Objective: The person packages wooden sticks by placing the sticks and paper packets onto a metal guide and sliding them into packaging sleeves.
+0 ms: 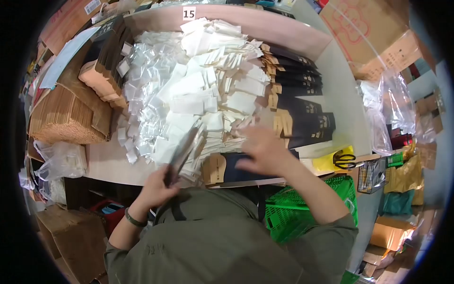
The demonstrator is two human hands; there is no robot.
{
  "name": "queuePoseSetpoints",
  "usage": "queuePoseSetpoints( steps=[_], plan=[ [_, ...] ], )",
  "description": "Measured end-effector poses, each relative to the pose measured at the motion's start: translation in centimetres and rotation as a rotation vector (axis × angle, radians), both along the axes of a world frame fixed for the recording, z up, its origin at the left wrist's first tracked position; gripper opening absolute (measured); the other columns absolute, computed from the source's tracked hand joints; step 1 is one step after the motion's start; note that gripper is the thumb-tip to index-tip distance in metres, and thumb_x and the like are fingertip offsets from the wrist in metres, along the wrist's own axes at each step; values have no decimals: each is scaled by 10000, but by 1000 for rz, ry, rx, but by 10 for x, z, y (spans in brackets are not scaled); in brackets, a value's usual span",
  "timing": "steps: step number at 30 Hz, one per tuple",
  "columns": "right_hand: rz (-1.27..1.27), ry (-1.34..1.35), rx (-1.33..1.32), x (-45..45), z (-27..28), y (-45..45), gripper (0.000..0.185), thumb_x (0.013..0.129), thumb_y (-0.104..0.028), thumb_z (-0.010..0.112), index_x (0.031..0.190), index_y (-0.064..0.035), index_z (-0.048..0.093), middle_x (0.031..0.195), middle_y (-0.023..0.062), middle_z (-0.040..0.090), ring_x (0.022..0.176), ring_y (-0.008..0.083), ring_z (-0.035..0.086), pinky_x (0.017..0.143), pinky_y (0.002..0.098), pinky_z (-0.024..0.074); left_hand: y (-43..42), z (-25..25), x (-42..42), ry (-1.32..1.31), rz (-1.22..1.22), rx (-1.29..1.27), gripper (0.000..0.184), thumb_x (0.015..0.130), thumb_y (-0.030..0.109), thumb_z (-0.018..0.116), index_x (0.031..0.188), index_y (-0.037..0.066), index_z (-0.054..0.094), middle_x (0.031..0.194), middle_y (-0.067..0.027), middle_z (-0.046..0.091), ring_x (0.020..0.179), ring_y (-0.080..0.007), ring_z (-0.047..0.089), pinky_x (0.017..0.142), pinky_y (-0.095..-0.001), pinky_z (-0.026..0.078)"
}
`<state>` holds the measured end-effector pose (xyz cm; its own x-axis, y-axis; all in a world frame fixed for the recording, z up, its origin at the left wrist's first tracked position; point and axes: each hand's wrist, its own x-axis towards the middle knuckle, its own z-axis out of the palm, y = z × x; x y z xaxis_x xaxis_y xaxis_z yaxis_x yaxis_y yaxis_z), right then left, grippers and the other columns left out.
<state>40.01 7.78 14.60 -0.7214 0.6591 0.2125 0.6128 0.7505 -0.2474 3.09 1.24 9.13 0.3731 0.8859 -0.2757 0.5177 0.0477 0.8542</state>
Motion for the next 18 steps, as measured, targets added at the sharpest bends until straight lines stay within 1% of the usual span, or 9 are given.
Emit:
queuePoseSetpoints(
  steps=[2,4,7,8,9,12,13,16,18],
  plan=[
    [158,-36,-182,-29,-21,-30,411,791,-286,817,1046,8,688,1250,250,615,1224,424,561,1049,503,472,-4,21,35,-269,-220,-39,427,741,96,746,1106,-17,556,1114,-253,645,909,-416,675,825,-430,553],
    [141,36,-192,-58,-56,-32,469,744,-282,802,1095,3,676,1246,233,620,1226,418,563,1048,518,468,-7,2,63,-254,-549,202,496,753,99,747,1194,-2,545,1249,-270,594,933,-378,683,860,-427,545],
    [134,-30,-75,-79,-50,-29,437,724,-274,770,1046,6,677,1242,230,623,1183,416,587,985,505,502,-3,12,47,-128,-366,-24,414,781,158,740,1144,15,601,1042,-222,667,928,-383,678,840,-433,542],
    [-64,130,93,-86,-47,-40,369,853,-324,737,1018,0,676,1219,200,627,1067,374,624,857,433,531,-3,15,37,-85,-283,-73,378,788,178,735,1106,16,612,990,-212,677,924,-395,672,822,-441,544],
    [-146,91,-17,-87,-35,-49,345,874,-326,727,971,0,672,1143,200,657,1011,372,651,803,432,535,-8,14,27,0,-18,-107,365,798,205,741,1090,19,626,910,-189,690,909,-390,683,814,-434,547],
    [-400,-132,-441,-95,-30,-50,323,906,-330,713,897,-10,669,928,191,700,861,379,690,702,461,534,-15,-31,-6,338,205,341,508,755,183,814,1206,48,622,1021,-170,686,953,-379,682,803,-432,549],
    [-485,-223,-590,-100,-32,-47,320,910,-331,710,883,-15,670,859,187,707,815,384,696,678,475,531,-19,-38,-8,313,186,364,537,748,175,820,1229,54,616,1023,-164,681,951,-376,681,799,-436,548],
    [-512,18,-378,-110,-50,-54,282,905,-303,680,818,-35,664,739,184,683,712,395,684,649,498,527,-28,-45,-12,287,115,394,610,730,154,832,1288,67,600,1023,-150,671,942,-368,679,787,-447,547],
    [-531,43,-420,-109,-52,-51,249,890,-270,661,785,-44,661,710,178,671,704,397,682,649,500,529,-28,-39,-13,333,55,382,638,725,146,831,1313,71,595,1014,-144,670,928,-365,680,779,-451,548]
  ],
)
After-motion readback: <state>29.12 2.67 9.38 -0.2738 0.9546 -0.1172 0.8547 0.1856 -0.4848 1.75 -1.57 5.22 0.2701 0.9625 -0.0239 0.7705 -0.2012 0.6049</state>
